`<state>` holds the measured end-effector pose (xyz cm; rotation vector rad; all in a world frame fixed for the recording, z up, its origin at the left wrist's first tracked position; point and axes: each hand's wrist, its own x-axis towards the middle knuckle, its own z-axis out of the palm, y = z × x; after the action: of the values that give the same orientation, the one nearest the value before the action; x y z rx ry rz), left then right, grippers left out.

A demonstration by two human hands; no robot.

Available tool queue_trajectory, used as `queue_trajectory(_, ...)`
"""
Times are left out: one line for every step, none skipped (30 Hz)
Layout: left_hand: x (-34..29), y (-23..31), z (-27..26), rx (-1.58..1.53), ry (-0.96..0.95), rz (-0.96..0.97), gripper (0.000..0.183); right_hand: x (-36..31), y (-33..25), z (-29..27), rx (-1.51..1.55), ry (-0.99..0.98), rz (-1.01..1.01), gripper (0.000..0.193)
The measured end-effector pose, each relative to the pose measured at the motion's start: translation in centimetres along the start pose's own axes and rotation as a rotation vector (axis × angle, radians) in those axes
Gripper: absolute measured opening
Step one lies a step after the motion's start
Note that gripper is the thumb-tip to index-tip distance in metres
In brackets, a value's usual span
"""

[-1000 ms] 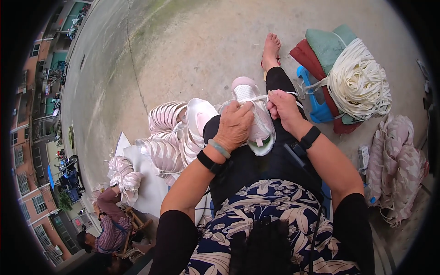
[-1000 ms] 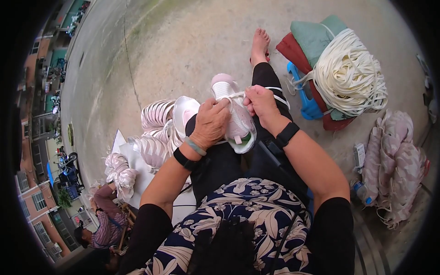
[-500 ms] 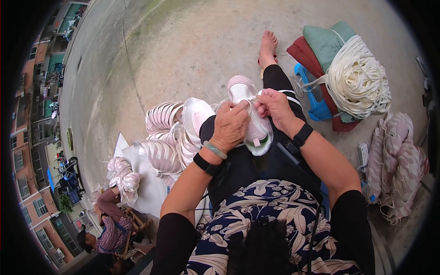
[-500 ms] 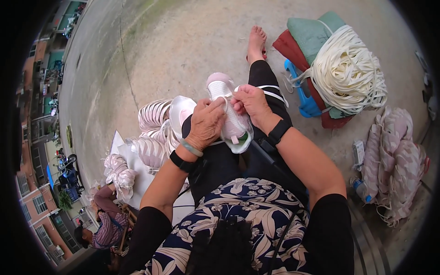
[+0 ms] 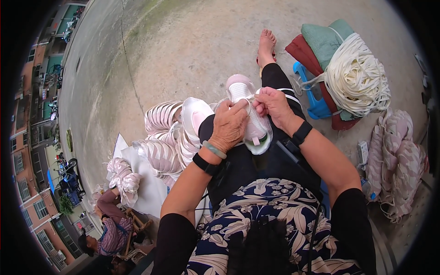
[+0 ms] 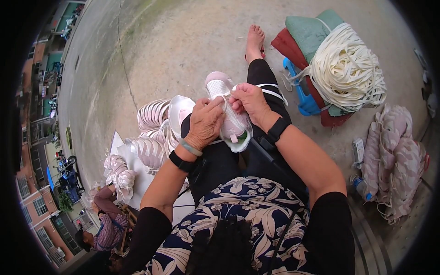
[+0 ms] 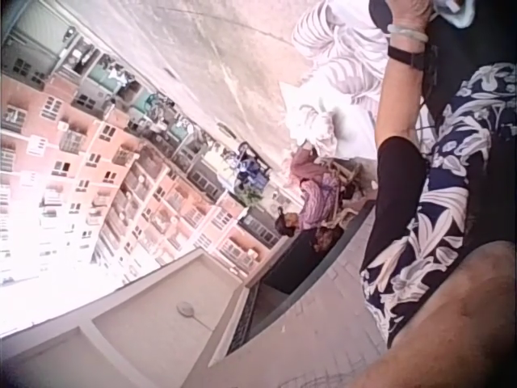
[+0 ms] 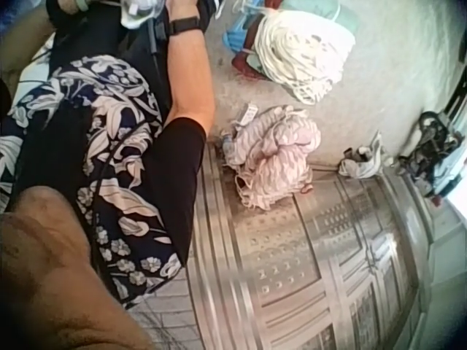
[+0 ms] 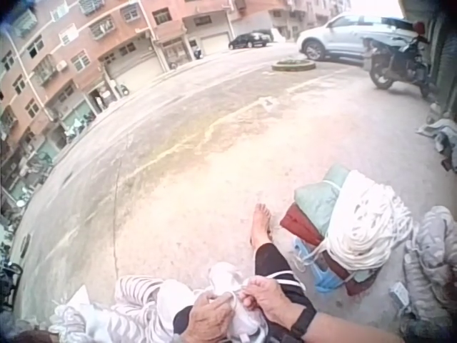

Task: Lacing up multiple white and green sneakers while sitting outdoors.

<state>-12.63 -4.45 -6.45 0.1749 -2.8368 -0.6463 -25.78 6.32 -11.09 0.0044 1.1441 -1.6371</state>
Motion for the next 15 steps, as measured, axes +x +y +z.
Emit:
queue_trajectory(-0.1,0.0,0.0,0.001,-0.003,-0.003,0.015,0.0,0.0,0.0,-0.017,-0.009,0.002,0.012)
queue_trajectory(-0.1,-0.1,0.1,0.001,-0.004,-0.003,0.015,0.1,0.0,0.0,-0.017,-0.009,0.003,0.012)
queue_trajectory(-0.1,-0.1,0.1,-0.012,0.011,0.000,0.014,0.2,0.0,0.1,-0.048,-0.010,-0.006,0.012)
queue_trajectory(-0.2,-0.2,0.1,-0.025,0.025,0.001,0.013,0.2,0.0,0.1,-0.078,-0.012,-0.015,0.012)
queue_trajectory(-0.3,-0.3,0.2,-0.025,0.025,-0.002,0.013,0.3,0.1,0.3,-0.079,-0.014,-0.012,0.012)
queue_trajectory(-0.5,-0.4,0.2,-0.096,0.133,-0.027,0.010,0.3,0.2,0.5,-0.132,0.016,-0.048,0.012)
queue_trajectory(-0.7,-0.5,0.2,-0.168,0.241,-0.053,0.008,0.4,0.3,0.6,-0.185,0.047,-0.085,0.011)
queue_trajectory(-1.1,-0.7,0.1,-0.165,0.243,-0.057,0.008,0.5,0.4,0.6,-0.187,0.042,-0.082,0.011)
queue_trajectory(-1.5,-1.1,-0.3,-0.269,0.325,-0.246,0.007,0.6,0.5,0.6,-0.271,0.054,-0.125,0.011)
queue_trajectory(-2.1,-1.5,-0.6,-0.373,0.407,-0.437,0.007,0.7,0.8,0.5,-0.355,0.065,-0.168,0.010)
queue_trajectory(-2.0,-1.7,-1.2,-0.489,0.460,-0.558,0.009,1.2,1.4,-0.1,-0.358,0.062,-0.168,0.010)
queue_trajectory(-1.9,-1.6,-1.7,-0.690,0.474,-0.668,0.011,1.8,2.1,-0.7,-0.504,0.083,-0.292,0.012)
queue_trajectory(-1.9,-1.2,-2.5,-0.891,0.489,-0.782,0.012,2.0,2.5,-0.4,-0.651,0.096,-0.413,0.013)
queue_trajectory(-2.0,-1.0,-2.7,-0.889,0.499,-0.789,0.012,1.9,2.8,-0.3,-0.655,0.086,-0.409,0.013)
queue_trajectory(-2.0,-0.6,-2.5,-0.983,0.476,-0.835,0.013,1.9,3.1,-0.1,-0.830,0.101,-0.487,0.015)
